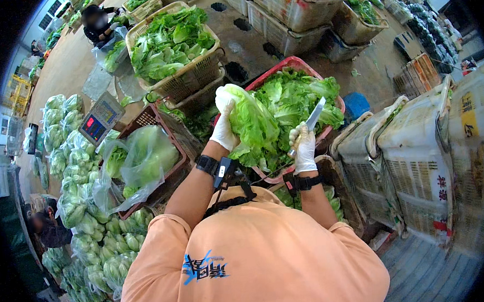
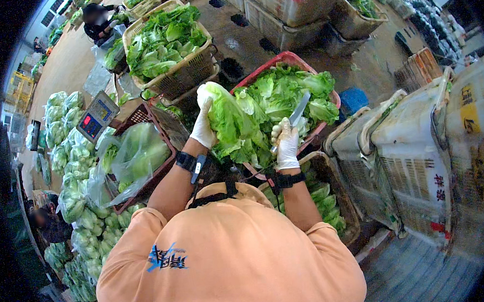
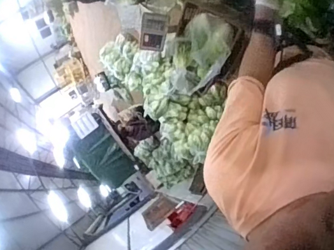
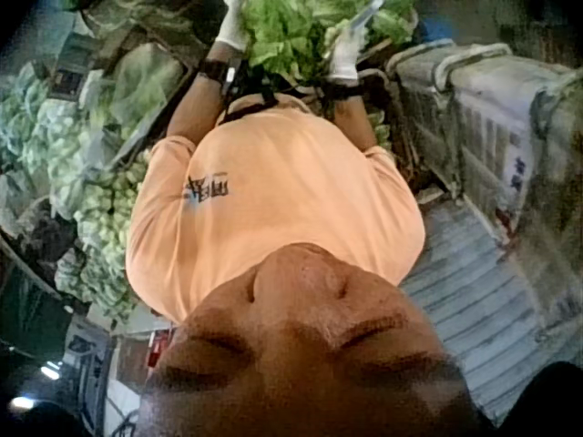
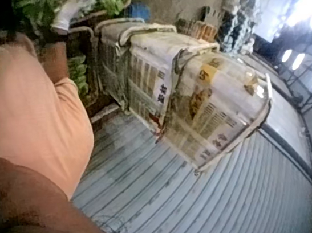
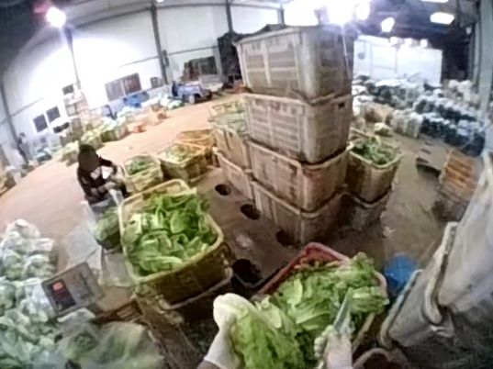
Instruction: The person trims the stalks of green leafy vegetables using a knife, places them into a plastic bag on a digital scale to reach a target weight, and then ties the bag closed.
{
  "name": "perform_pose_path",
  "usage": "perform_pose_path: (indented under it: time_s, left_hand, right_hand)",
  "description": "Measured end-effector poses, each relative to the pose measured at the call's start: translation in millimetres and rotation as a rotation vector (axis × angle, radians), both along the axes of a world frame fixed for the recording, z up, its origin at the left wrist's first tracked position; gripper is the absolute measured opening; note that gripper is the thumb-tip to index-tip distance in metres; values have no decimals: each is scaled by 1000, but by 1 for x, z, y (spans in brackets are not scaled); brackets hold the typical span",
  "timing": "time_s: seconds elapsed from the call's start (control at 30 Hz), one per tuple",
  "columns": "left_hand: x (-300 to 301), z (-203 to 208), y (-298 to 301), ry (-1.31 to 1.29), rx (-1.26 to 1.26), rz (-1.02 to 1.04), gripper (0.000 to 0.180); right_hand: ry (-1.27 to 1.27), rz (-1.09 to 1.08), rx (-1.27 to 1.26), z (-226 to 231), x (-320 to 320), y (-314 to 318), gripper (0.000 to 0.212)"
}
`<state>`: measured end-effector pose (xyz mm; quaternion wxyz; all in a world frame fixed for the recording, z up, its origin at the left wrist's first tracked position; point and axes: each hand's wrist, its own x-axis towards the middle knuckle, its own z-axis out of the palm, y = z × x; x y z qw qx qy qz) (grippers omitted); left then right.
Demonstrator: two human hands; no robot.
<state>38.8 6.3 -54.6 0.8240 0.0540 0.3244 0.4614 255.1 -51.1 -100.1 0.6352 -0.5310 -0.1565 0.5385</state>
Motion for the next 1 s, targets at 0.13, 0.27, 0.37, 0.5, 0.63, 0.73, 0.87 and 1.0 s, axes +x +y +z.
perform_pose_path:
  time_s: [0.13, 0.27, 0.37, 0.5, 0.63, 0.73, 0.87, 1.0]
  left_hand:
    - [10, -13, 9, -45, -71, 63, 57]
    - [17, -25, 15, 160, -79, 154, 53]
    - [18, -26, 15, 145, -41, 225, 53]
    - [3, -12, 6, 251, 115, 419, 52]
    - [-27, 12, -10, 392, 384, 486, 51]
    - [-51, 30, -30, 526, 521, 500, 59]
    - [-103, 54, -64, 386, 717, 471, 99]
    - [-195, 71, -138, 1734, 877, 586, 102]
  right_hand:
    - [-307, -26, 120, 18, -1, -10, 35]
    - [-428, 130, 428, 42, -21, -9, 38]
    - [-856, 309, 239, 49, -30, -7, 36]
    - [-659, 221, 178, 45, -30, -3, 34]
    - [-442, 339, 332, 39, -49, 12, 54]
    - [-99, 725, 299, 41, -90, 12, 63]
    - [49, 872, 187, 57, -156, 12, 60]
    - [196, 886, 225, 91, -215, 8, 55]
